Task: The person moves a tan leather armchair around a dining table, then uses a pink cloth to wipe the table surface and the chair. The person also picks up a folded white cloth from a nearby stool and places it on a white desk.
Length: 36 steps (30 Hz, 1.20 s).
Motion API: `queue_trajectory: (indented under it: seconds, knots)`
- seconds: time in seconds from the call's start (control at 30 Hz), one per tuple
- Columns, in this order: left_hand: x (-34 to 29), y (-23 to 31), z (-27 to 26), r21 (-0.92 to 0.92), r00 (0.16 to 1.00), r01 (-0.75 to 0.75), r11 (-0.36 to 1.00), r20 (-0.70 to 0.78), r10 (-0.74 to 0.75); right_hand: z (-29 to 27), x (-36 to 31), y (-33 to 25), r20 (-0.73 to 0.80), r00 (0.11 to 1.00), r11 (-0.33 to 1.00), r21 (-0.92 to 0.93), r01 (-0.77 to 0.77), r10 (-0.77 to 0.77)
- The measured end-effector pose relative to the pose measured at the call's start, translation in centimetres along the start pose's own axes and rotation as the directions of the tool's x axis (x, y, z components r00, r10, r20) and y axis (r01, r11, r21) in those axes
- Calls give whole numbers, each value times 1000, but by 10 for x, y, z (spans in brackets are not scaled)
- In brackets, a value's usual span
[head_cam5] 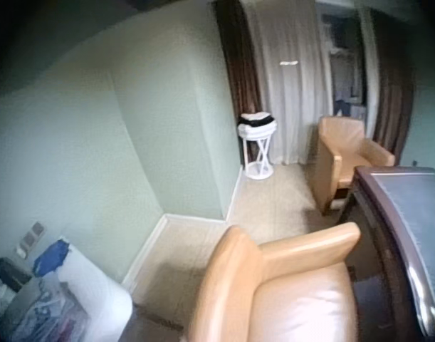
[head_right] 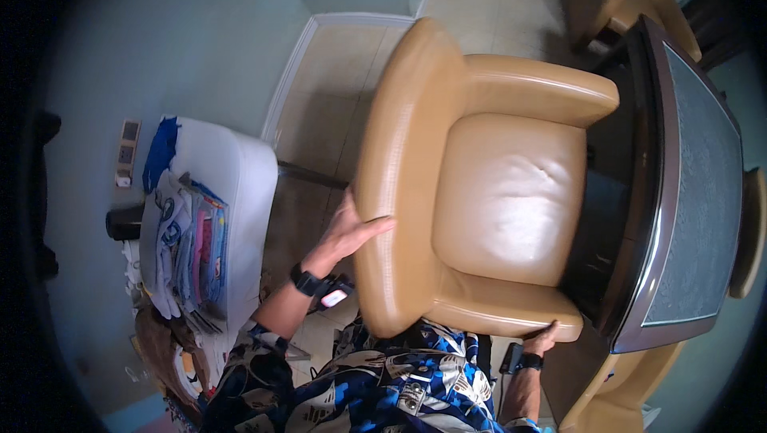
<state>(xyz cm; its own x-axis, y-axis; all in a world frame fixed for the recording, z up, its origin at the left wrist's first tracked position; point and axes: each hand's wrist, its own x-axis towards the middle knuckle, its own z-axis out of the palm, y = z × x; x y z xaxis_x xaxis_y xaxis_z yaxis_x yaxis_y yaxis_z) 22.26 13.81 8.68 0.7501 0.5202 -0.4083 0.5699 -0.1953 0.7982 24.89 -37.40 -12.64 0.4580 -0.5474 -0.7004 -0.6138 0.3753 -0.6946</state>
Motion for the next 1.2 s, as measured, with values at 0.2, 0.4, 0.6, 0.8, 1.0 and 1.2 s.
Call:
queue_trajectory:
  seconds: [0.2,0.4,0.6,0.8,1.0,1.2]
  knots:
    - [58,39,15,-48,994,-104,993,-49,102,53,-82,1,-137,990,996,-81,-27,16]
    - [79,51,44,-314,964,-264,912,-49,262,57,-71,-23,-411,867,958,-72,279,-284]
    - [61,84,40,-301,972,-219,928,17,235,58,-71,-12,-569,795,975,-190,120,-208]
    - [68,93,39,-206,945,-319,925,6,327,62,-81,-13,-607,782,984,-173,42,-140]
    - [73,97,40,-232,936,-347,909,-18,352,65,-96,-26,-594,794,989,-137,57,-128]
    - [78,85,37,-222,927,-367,903,-8,375,65,-95,-20,-611,780,984,-176,37,-138]
